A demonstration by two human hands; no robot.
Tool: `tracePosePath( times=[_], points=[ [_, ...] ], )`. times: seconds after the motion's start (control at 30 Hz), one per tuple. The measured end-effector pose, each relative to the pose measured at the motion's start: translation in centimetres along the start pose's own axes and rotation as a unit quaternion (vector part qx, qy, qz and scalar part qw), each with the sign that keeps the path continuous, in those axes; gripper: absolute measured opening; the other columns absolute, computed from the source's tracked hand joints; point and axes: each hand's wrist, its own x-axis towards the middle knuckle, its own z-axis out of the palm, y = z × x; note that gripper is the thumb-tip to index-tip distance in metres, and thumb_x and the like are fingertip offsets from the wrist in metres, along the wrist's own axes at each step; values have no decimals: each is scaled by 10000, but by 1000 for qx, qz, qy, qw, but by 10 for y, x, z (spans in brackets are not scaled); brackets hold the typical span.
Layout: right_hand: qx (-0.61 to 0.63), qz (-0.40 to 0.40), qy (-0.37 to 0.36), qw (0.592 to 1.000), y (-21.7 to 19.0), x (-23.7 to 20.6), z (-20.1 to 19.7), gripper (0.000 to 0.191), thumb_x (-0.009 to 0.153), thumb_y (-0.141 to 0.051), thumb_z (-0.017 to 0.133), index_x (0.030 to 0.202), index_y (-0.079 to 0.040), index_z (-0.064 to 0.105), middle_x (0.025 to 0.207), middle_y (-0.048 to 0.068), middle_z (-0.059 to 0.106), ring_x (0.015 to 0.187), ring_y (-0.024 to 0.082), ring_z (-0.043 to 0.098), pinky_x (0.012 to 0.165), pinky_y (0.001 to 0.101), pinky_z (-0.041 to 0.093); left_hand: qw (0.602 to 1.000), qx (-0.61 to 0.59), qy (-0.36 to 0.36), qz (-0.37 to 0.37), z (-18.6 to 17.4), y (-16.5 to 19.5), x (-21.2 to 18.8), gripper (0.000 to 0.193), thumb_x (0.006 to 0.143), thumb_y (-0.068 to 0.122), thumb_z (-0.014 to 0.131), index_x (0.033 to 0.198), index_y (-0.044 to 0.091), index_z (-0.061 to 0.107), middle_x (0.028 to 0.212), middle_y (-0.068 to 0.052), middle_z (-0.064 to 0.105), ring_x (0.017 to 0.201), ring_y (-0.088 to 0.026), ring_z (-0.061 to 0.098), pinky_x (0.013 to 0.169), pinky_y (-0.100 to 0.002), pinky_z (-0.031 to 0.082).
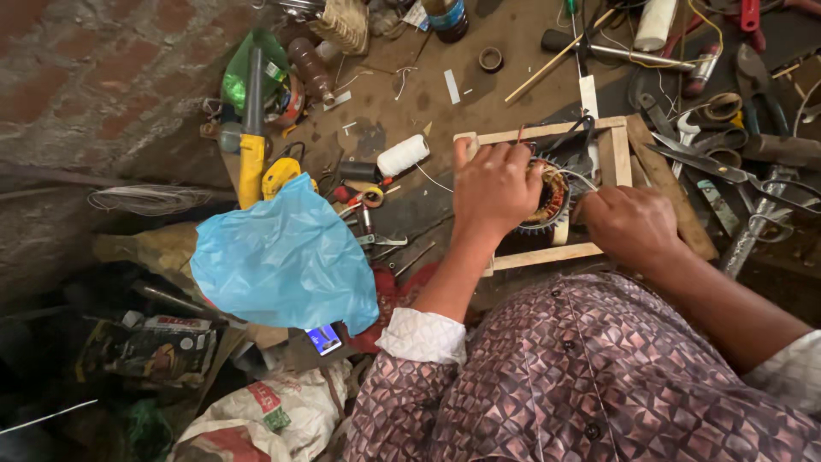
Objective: The person winds copper wire around a motor stator held in a wooden jig. They use pliers to cut and adjust wire ends, then continue winding by hand. The stator remains in the jig throughout the clip.
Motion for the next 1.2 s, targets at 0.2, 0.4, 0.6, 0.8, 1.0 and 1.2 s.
tracePosePath(
  times=[0.2,0.4,0.6,0.8,1.0,1.2],
  points=[
    [37,183,-73,980,-5,8,-2,191,899,-315,691,906,-134,754,803,117,728,714,325,707,668,474,556,1000,-1,30,6,-1,-1,-1,212,879,297,658,868,89,699,853,-91,726,818,-286,695,1072,-583,364],
    [74,230,-109,964,-7,19,-19,267,912,-366,696,1001,-126,767,781,141,736,769,342,715,757,477,559,999,-5,30,11,-4,0,-3,208,883,283,664,836,82,689,812,-103,718,807,-291,700,1071,-555,379],
    [-48,196,-168,965,-19,39,-29,205,947,-305,614,939,-174,772,905,92,756,818,312,725,712,457,557,999,3,35,22,-4,-2,-5,183,882,248,654,811,83,689,812,-107,716,791,-276,700,1066,-531,390],
    [-166,26,-176,970,-14,41,-36,153,926,-260,600,920,-226,749,985,-9,743,899,222,738,783,414,555,999,-14,44,19,-5,-5,-7,175,875,231,647,799,76,677,809,-95,718,792,-271,702,1045,-514,395],
    [-69,156,-181,968,-15,43,-24,213,907,-353,643,935,-195,782,951,67,758,891,298,730,767,442,563,999,-17,39,16,-8,-6,-7,171,873,249,658,825,86,674,832,-88,716,812,-265,702,1047,-532,389],
    [-32,236,-135,962,-6,28,-28,264,889,-393,689,967,-172,812,922,126,767,832,336,722,739,483,559,993,-41,76,75,-8,-8,-13,117,888,249,667,924,146,709,882,-45,690,873,-245,693,1055,-555,404]
  ],
)
